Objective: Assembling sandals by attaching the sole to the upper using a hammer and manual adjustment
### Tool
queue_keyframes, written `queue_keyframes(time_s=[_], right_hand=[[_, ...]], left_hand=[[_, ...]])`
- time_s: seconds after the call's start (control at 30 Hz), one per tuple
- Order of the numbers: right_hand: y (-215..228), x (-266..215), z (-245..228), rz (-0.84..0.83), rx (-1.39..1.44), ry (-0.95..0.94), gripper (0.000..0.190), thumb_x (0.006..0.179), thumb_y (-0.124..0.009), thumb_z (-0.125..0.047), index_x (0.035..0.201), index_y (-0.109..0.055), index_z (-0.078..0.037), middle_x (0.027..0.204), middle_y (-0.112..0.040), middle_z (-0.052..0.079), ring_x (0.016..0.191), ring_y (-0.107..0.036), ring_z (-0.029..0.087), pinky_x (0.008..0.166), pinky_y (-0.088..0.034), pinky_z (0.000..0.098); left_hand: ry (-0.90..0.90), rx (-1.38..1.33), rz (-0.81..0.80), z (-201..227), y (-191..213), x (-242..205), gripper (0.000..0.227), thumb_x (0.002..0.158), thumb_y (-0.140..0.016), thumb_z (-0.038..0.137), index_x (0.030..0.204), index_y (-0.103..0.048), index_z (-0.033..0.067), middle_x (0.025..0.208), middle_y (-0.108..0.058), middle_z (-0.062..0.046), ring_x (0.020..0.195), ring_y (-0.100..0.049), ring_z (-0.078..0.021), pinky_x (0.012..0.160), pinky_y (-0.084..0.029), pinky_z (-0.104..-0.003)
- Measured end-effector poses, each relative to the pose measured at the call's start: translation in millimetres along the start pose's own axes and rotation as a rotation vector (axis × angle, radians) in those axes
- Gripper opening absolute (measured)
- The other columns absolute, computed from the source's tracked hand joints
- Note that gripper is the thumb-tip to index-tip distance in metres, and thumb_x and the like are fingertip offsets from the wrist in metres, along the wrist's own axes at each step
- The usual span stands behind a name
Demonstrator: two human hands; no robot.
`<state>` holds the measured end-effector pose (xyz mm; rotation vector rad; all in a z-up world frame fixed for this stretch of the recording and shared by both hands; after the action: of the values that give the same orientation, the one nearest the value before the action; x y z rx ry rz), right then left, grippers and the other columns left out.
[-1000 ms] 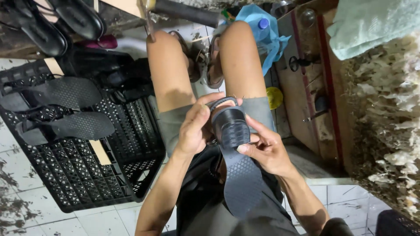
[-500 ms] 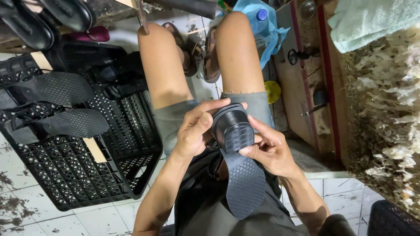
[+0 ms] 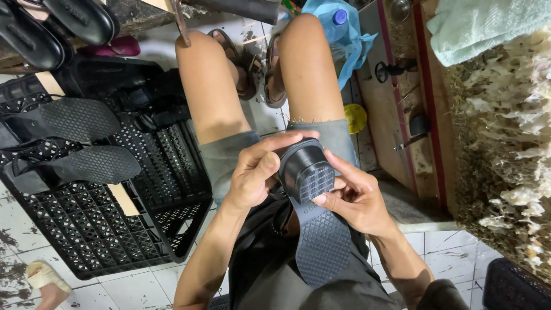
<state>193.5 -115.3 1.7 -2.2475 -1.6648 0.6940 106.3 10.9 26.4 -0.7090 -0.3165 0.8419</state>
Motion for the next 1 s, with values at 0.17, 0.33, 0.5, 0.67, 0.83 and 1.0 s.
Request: queue_keyframes(time_s=[0.17,0.33,0.5,0.67,0.83,1.0], right_hand=[[1,1,-4,-0.008,-0.066,0.009,0.068,0.069,-0.058,0.014,0.13,-0.032,0.002,0.082,-0.065,0.022,0.067,-0.062,0.014,0.049,-0.053,0.0217],[6,-5,-2,-0.004,-0.101,0.02,0.069,0.067,-0.058,0.015,0.129,-0.03,0.004,0.082,-0.065,0.023,0.069,-0.062,0.016,0.055,-0.053,0.0255],[-10,0,-23,0.043,-0.336,-0.083,0.061,0.075,-0.063,-0.001,0.13,-0.035,-0.006,0.073,-0.063,0.003,0.052,-0.042,0.002,0.041,-0.036,0.014],[-12,0,-25,0.026,-0.347,-0.059,0.06,0.075,-0.064,0.0,0.129,-0.038,-0.007,0.068,-0.058,-0.003,0.047,-0.026,0.001,0.038,-0.026,0.0146],[-20,-1,-36,-0.041,-0.486,0.045,0.059,0.077,-0.065,0.0,0.129,-0.038,-0.009,0.056,-0.031,-0.004,0.048,-0.02,0.006,0.04,-0.021,0.0194],[-40,11,-72,-0.13,-0.855,0.139,0.05,0.078,-0.064,-0.006,0.123,-0.043,-0.008,0.06,-0.057,-0.003,0.044,-0.028,0.006,0.038,-0.032,0.0184]], left_hand=[[-0.022,0.178,-0.047,-1,13,-5,0.038,0.086,-0.048,0.022,0.105,-0.057,-0.0094,0.092,-0.057,-0.021,0.084,-0.054,-0.0216,0.077,-0.044,-0.032],[-0.067,0.503,-0.058,24,-5,-9,0.074,0.056,-0.078,0.038,0.113,-0.056,-0.0036,0.087,-0.061,-0.017,0.076,-0.058,-0.0177,0.063,-0.051,-0.03],[-0.05,1.03,-0.101,48,-30,-11,0.063,0.069,-0.069,0.036,0.117,-0.047,0.0019,0.095,-0.063,-0.012,0.083,-0.064,-0.0179,0.077,-0.051,-0.027],[-0.117,1.066,-0.079,50,-31,-14,0.052,0.074,-0.068,0.028,0.114,-0.048,0.0001,0.09,-0.064,-0.013,0.078,-0.065,-0.0194,0.073,-0.053,-0.027],[-0.263,1.049,-0.13,62,-37,-16,0.047,0.077,-0.065,0.025,0.109,-0.05,-0.0061,0.085,-0.064,-0.018,0.068,-0.064,-0.0242,0.064,-0.052,-0.031],[-0.064,0.979,-0.176,75,-38,-11,0.043,0.074,-0.055,0.025,0.106,-0.05,-0.0028,0.096,-0.061,-0.016,0.082,-0.065,-0.0232,0.074,-0.052,-0.027]])
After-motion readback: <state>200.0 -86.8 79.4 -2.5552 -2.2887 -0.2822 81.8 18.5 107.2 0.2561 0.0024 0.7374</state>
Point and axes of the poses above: each hand's wrist, its own x-axis towards the middle knuckle, its own y-axis out of the back of the hand, z = x × y, the point moved 7 cm from there along x, towards the middle knuckle
